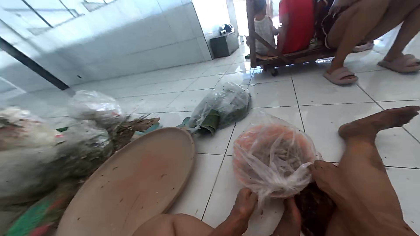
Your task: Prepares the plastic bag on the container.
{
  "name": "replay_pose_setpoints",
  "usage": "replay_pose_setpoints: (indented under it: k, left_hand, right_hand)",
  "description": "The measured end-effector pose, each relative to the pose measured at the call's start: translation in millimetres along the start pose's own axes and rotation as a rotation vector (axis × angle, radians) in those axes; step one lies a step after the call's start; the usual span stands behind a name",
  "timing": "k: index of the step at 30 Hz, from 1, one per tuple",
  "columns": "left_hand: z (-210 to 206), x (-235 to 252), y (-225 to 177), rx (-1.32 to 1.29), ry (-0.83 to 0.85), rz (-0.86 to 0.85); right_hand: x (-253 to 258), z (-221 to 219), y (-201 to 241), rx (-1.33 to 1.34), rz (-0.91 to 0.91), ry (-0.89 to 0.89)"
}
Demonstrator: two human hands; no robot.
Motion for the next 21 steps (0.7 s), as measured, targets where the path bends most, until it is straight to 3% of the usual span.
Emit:
replay_pose_setpoints:
  k: [4, 7, 13, 16, 21]
  left_hand:
    - [9.5, 16.2, -0.9, 0.013, -0.075, 0.018]
    - [31.6, 41.2, -4.4, 0.043, -0.118, 0.004]
    - [90.0, 83.5, -7.6, 0.297, -0.109, -0.075]
    - [124.7, 66.8, -8.1, 0.237, -0.226, -0.051]
    - [183.7, 1.2, 4.7, -0.059, -0.474, -0.381]
  right_hand:
    - [1.3, -5.2, 5.3, 0.029, 0.052, -0.018]
    - [5.0, -17.3, 14.5, 0.195, 0.008, -0.084]
    - [9.5, -31.4, 34.2, 0.241, 0.052, -0.107]
    - [11.1, -26.6, 28.8, 0.188, 0.086, -0.072]
    - [5.4, -15.1, 17.9, 0.179, 0.147, -0.119]
Point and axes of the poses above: each hand's wrist, its own x-axis towards the middle knuckle, its own z-axis out of the back of the hand, y = z × x, the point moved 2 cm from there along x, towards the middle knuckle, and after that the axes turned 11 degrees about -y, right-handed, at the moved point
